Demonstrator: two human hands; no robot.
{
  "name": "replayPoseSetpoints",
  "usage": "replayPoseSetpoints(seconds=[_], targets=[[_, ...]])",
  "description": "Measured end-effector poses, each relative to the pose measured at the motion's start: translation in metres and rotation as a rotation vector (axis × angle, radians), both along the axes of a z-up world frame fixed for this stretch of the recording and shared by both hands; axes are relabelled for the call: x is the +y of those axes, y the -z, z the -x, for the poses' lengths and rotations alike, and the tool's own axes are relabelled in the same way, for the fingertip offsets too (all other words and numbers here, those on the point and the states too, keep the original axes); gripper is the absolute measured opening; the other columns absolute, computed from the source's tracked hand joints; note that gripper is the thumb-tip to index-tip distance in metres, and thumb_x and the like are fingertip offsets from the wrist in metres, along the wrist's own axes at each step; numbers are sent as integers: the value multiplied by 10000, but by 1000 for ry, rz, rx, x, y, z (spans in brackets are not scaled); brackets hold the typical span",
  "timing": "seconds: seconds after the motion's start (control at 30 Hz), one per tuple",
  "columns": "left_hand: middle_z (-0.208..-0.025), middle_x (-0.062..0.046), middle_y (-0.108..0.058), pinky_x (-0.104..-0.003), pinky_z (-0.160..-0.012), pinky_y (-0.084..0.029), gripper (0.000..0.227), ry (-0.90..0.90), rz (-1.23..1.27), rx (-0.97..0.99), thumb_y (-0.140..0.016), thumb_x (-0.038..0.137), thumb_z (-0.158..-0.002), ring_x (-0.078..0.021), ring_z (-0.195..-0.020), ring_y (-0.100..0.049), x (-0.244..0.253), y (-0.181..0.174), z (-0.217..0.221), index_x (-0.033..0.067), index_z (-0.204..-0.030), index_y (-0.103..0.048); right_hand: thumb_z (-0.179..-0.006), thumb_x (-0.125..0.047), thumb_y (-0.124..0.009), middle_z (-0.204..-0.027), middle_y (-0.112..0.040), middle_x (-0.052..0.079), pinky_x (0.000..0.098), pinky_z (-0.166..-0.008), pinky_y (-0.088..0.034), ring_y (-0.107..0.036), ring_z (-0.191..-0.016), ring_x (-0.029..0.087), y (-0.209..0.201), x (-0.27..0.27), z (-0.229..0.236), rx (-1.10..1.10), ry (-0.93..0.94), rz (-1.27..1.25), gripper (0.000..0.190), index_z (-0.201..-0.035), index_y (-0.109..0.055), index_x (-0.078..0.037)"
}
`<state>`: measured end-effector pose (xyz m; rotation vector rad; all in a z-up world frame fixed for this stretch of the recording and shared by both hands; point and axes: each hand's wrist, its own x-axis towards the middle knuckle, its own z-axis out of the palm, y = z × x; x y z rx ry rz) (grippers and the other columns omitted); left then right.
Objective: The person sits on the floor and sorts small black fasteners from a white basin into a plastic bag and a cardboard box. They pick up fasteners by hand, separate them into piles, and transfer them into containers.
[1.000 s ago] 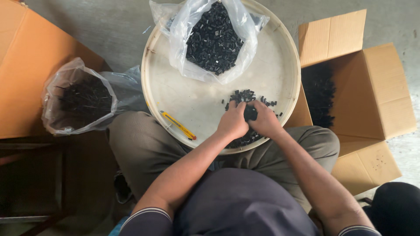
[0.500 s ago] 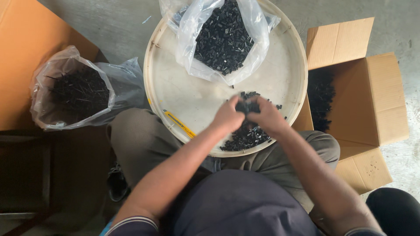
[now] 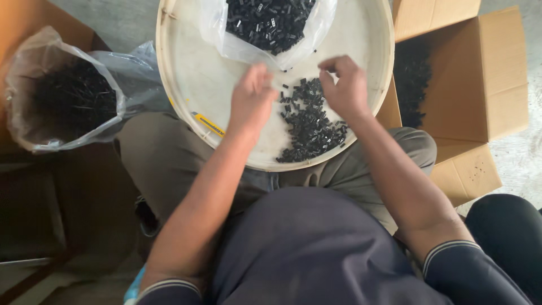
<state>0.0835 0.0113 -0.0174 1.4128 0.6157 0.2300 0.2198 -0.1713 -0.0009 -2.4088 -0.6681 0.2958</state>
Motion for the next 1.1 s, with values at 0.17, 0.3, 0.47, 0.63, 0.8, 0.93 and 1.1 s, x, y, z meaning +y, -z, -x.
replayPoseSetpoints(seconds=[0.17, 0.3, 0.47, 0.63, 0.8, 0.93, 1.1], targets=[[-1302, -184, -656, -484, -992, -471, 503, 170, -783, 153, -698, 58, -784, -422, -1192, -573, -30, 41, 24, -6, -1276, -619, -962, -358, -706, -1516, -476, 232, 548, -1139, -285, -401, -1397, 425, 38, -9, -4, -295, -183, 185, 572, -1406, -569, -26], [-1319, -172, -652, -477, -1024, -484, 594, 195, -916, 5, -715, 39, -774, -393, -1186, -582, -14, 41, 12, -8, -1348, -568, -1027, -502, -653, -1541, -398, 288, 545, -1190, -247, -336, -1449, 456, 41, 27, -15, -205, -289, 252, 755, -1483, -424, 54], [-1405, -178, -616, -474, -1066, -464, 782, 155, -815, -125, -685, 0, -774, -389, -1272, -523, -11, 59, 13, -27, -1505, -409, -958, -515, -671, -1544, -419, 259, 526, -1226, -257, -339, -1470, 423, 47, 25, 18, -227, -311, 191, 772, -1482, -459, 11], [-1418, -192, -561, -548, -1021, -401, 822, 256, -895, -20, -694, 35, -739, -386, -1353, -464, -14, 61, 7, -9, -1501, -387, -903, -466, -687, -1531, -433, 228, 560, -1180, -240, -345, -1448, 415, 35, 25, 28, -312, -424, 263, 729, -1459, -504, -31], [-1457, -189, -551, -543, -1030, -381, 830, 302, -889, -33, -677, 30, -754, -383, -1415, -437, -12, 52, 11, -1, -1527, -376, -986, -399, -653, -1483, -483, 217, 541, -1203, -287, -411, -1432, 408, 21, 30, 41, -339, -519, 171, 648, -1488, -515, -14], [-1437, -179, -577, -547, -1058, -359, 763, 464, -945, -83, -691, 50, -730, -381, -1391, -470, -14, 49, 15, 40, -1462, -474, -972, -349, -653, -1458, -535, 183, 516, -1197, -337, -471, -1396, 375, 20, -2, 57, -272, -592, 168, 525, -1395, -582, -45], [-1385, -205, -617, -515, -1150, -424, 642, 530, -655, -83, -644, 124, -801, -413, -1333, -537, -21, 54, 19, 50, -1433, -559, -933, -436, -707, -1476, -551, 126, 503, -1201, -350, -480, -1393, 357, 20, -54, 48, -224, -562, 84, 529, -1350, -631, -120]])
